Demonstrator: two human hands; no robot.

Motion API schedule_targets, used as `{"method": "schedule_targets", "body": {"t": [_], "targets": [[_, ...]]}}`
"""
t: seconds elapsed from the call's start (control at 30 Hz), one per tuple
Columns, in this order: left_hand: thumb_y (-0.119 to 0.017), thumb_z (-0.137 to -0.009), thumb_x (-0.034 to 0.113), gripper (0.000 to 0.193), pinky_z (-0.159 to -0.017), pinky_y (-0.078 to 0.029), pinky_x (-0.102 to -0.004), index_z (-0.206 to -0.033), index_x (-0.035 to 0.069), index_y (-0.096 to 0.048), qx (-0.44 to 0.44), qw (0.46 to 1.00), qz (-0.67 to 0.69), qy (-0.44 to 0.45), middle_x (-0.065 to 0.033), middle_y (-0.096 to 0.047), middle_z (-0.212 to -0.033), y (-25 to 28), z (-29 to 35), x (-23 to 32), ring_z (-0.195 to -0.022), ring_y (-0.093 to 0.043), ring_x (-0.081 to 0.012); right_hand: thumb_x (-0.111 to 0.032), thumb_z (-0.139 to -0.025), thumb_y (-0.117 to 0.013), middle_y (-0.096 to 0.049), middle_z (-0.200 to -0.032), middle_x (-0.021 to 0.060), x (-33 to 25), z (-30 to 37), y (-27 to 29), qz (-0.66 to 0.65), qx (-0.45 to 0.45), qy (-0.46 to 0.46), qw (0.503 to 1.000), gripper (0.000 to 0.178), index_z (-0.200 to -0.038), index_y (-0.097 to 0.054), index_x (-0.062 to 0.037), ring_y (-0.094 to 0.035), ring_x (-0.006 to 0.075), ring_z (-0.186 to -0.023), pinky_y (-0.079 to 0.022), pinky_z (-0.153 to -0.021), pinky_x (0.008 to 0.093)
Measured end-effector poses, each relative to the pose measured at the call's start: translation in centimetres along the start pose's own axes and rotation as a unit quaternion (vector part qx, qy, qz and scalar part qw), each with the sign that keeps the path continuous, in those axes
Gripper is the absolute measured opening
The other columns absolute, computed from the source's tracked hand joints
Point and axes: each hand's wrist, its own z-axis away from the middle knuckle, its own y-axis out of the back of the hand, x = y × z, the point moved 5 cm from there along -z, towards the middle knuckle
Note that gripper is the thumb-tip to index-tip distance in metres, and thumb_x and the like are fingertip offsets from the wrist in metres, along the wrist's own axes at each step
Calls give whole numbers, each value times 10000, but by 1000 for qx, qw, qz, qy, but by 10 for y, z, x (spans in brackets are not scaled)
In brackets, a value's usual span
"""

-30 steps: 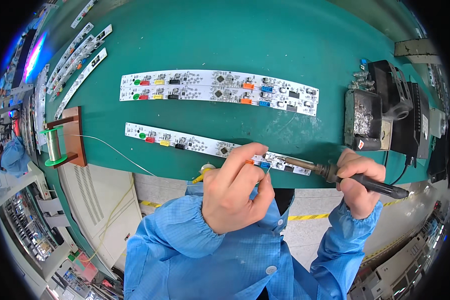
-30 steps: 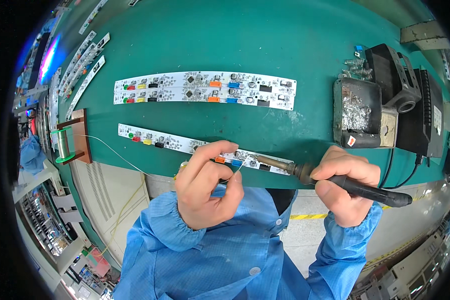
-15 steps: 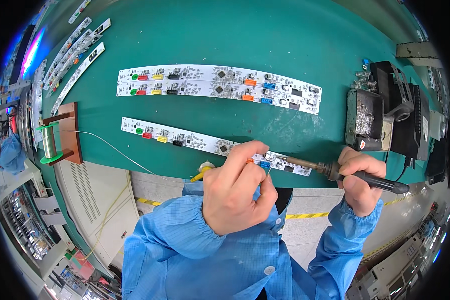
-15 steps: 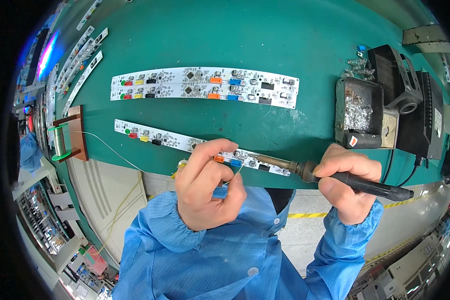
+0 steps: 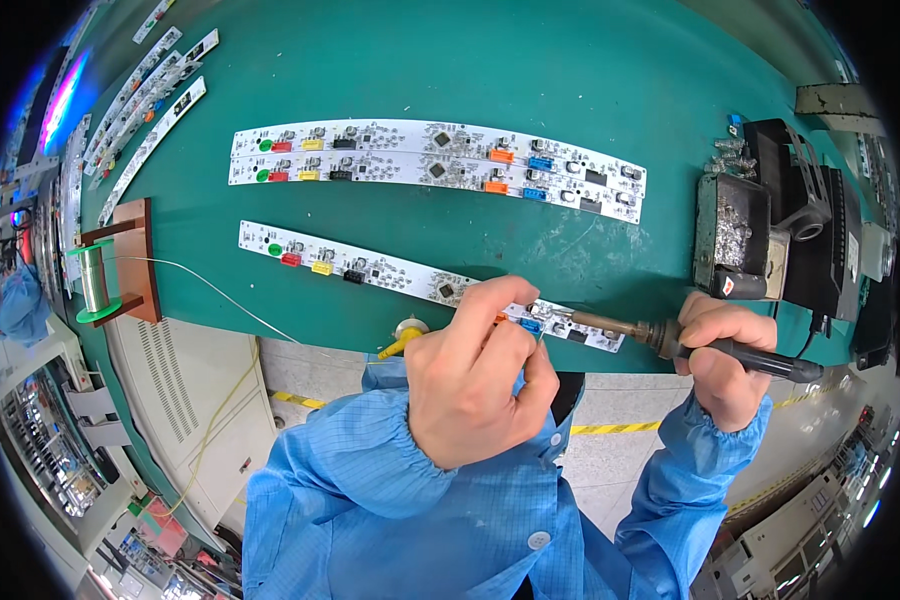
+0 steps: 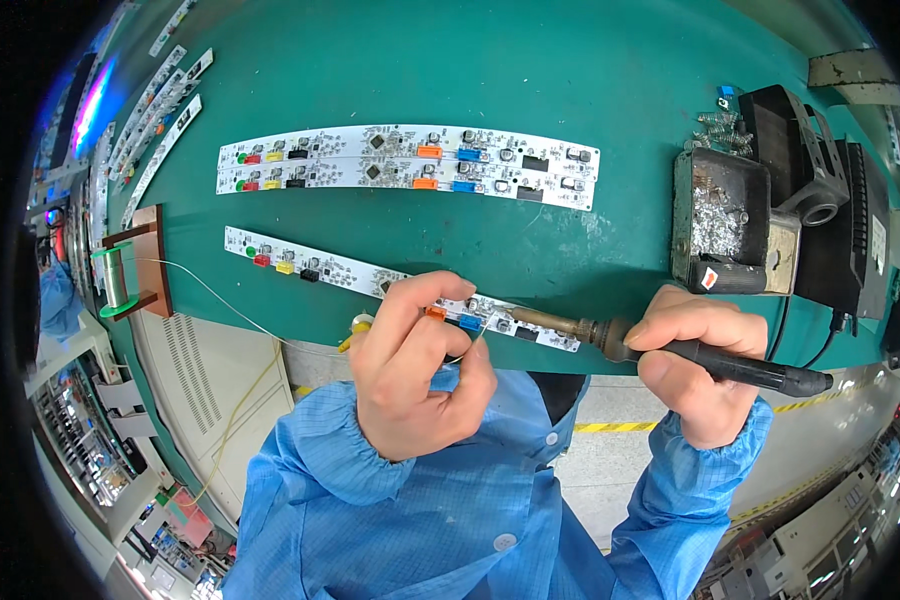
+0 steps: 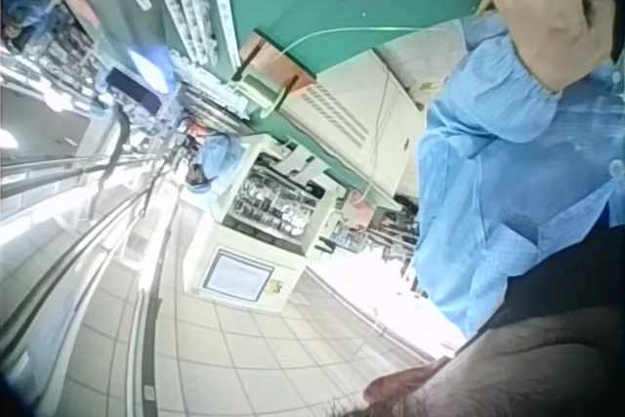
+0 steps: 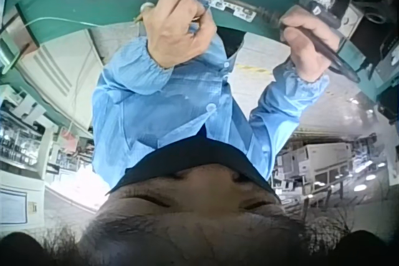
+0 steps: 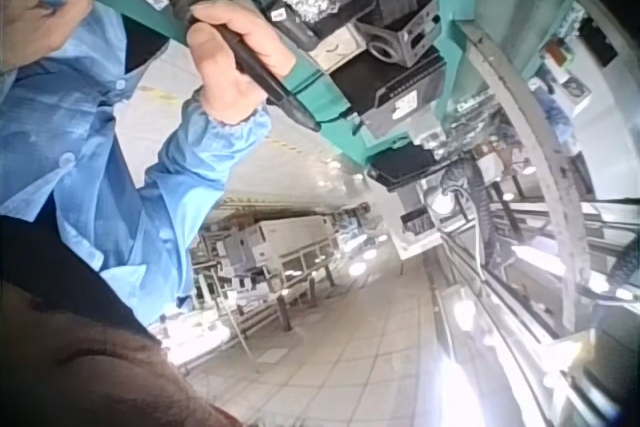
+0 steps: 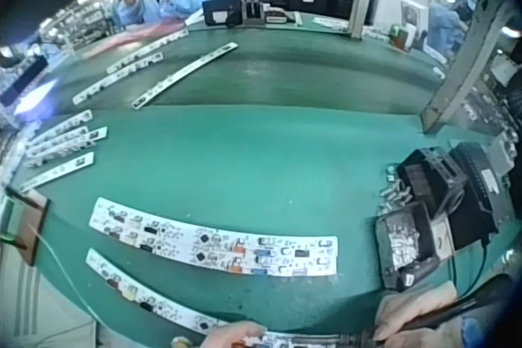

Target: Soldering electronic components onto circuit board strips at a manual assembly station.

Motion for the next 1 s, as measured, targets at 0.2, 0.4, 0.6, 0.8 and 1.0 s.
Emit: {"method": "schedule_targets", "body": {"t": [0.2,0.4,0.6,0.8,1.0], "targets": [[-661,-606,-59,166,-434,-439,-293,-636,20,-518,0,1000,6,-9,-144,-619,-995,1,-1,0,-514,-581,-187,3,-617,-581,-592,-674,91,0,0,0,-2,-4,-16,1000,202,-799,-657,47,-475,154,-596,-360,-536,282],[-667,-619,-59,165,-430,-431,-290,-635,18,-521,6,1000,8,-14,-141,-618,-1000,0,1,-1,-501,-572,-176,19,-618,-566,-597,-681,92,-2,1,-2,3,14,-8,1000,194,-790,-654,45,-479,153,-601,-368,-541,274],[-670,-625,-57,170,-431,-427,-289,-637,20,-520,3,1000,11,-14,-140,-616,-1007,-1,2,0,-494,-566,-173,22,-613,-563,-601,-689,92,-1,2,-1,-1,20,-11,1000,201,-791,-654,41,-480,156,-602,-372,-544,282],[-674,-618,-57,178,-432,-425,-296,-635,25,-516,-2,1000,17,-13,-140,-617,-1008,0,1,-3,-492,-563,-174,-38,-658,-614,-585,-687,92,1,5,2,13,27,0,1000,175,-814,-642,38,-477,158,-604,-371,-544,283],[-664,-622,-33,136,-437,-446,-307,-658,20,-543,8,1000,13,-21,-139,-618,-1011,6,2,-1,-519,-589,-200,-193,-890,-529,-617,-1001,235,15,79,15,151,261,290,909,248,-1021,-586,10,-575,276,-835,-500,-721,366]]}}
